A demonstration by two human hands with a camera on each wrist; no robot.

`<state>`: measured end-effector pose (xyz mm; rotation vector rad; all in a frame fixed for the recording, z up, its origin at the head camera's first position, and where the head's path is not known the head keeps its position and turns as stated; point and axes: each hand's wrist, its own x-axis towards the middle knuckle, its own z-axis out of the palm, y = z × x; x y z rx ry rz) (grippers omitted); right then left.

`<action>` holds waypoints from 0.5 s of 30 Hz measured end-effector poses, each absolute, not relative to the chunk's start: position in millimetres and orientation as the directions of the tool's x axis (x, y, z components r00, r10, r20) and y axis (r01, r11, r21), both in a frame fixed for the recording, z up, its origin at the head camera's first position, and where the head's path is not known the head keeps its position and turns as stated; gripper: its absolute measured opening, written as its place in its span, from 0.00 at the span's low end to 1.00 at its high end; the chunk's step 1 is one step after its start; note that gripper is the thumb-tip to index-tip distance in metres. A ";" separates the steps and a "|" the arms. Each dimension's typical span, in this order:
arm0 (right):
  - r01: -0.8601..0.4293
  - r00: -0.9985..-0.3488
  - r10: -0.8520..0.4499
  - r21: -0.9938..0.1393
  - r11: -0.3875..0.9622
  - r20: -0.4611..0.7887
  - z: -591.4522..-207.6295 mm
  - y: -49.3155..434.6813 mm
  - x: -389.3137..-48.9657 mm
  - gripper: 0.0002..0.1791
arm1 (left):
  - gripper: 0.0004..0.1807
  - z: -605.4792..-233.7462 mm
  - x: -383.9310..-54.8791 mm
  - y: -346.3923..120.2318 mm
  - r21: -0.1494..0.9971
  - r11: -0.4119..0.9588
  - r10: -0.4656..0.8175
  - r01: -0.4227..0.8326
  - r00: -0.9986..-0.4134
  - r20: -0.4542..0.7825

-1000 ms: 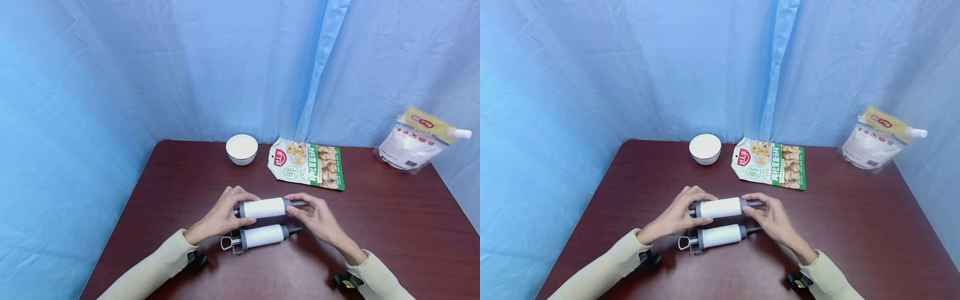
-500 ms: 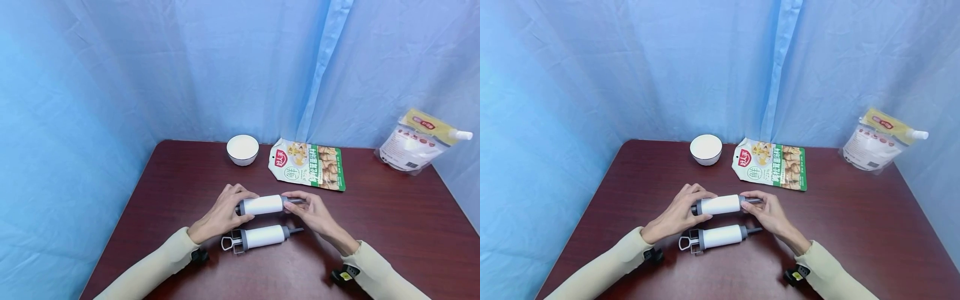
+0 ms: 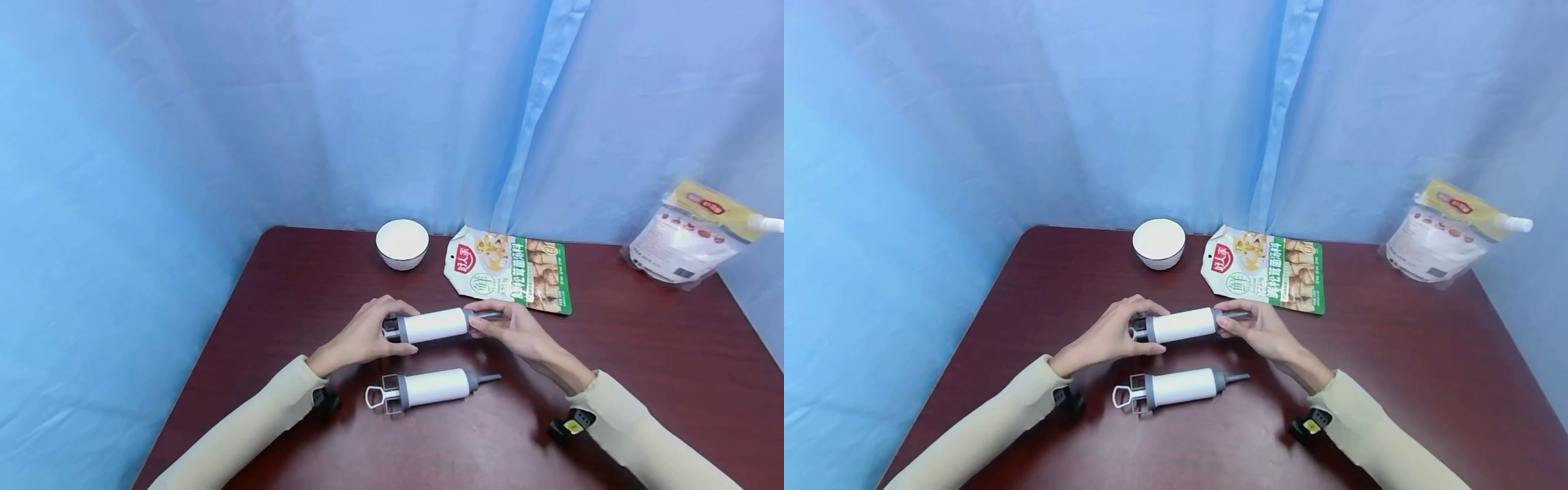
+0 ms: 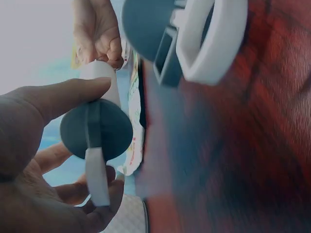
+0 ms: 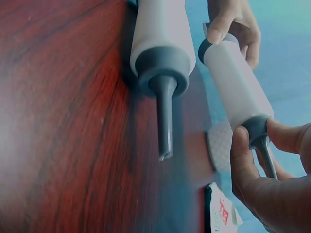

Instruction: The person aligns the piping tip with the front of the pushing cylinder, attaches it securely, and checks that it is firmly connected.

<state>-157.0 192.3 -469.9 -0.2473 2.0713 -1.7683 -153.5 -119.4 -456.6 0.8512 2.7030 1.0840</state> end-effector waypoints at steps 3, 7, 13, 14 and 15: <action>0.137 -0.895 -0.397 -0.972 0.194 -0.205 -472.8 194.3 -164.0 0.26 | 0.28 -456.9 -161.9 -119.9 0.696 0.582 0.541 0.420 -0.839 0.054; 0.145 -0.885 -0.412 -0.969 0.201 -0.218 -478.4 193.4 -174.6 0.26 | 0.26 -458.9 -170.8 -120.7 0.708 0.595 0.526 0.382 -0.850 0.016; 0.180 -0.877 -0.405 -0.958 0.224 -0.259 -487.0 190.0 -185.9 0.25 | 0.27 -464.2 -178.8 -118.2 0.686 0.630 0.510 0.363 -0.860 -0.013; 0.182 -0.876 -0.404 -0.956 0.229 -0.263 -488.1 189.5 -187.1 0.25 | 0.27 -464.7 -179.7 -117.4 0.681 0.638 0.507 0.359 -0.862 -0.020; 0.183 -0.875 -0.405 -0.955 0.232 -0.266 -489.2 189.1 -188.1 0.26 | 0.27 -465.5 -180.5 -116.8 0.676 0.644 0.505 0.358 -0.863 -0.024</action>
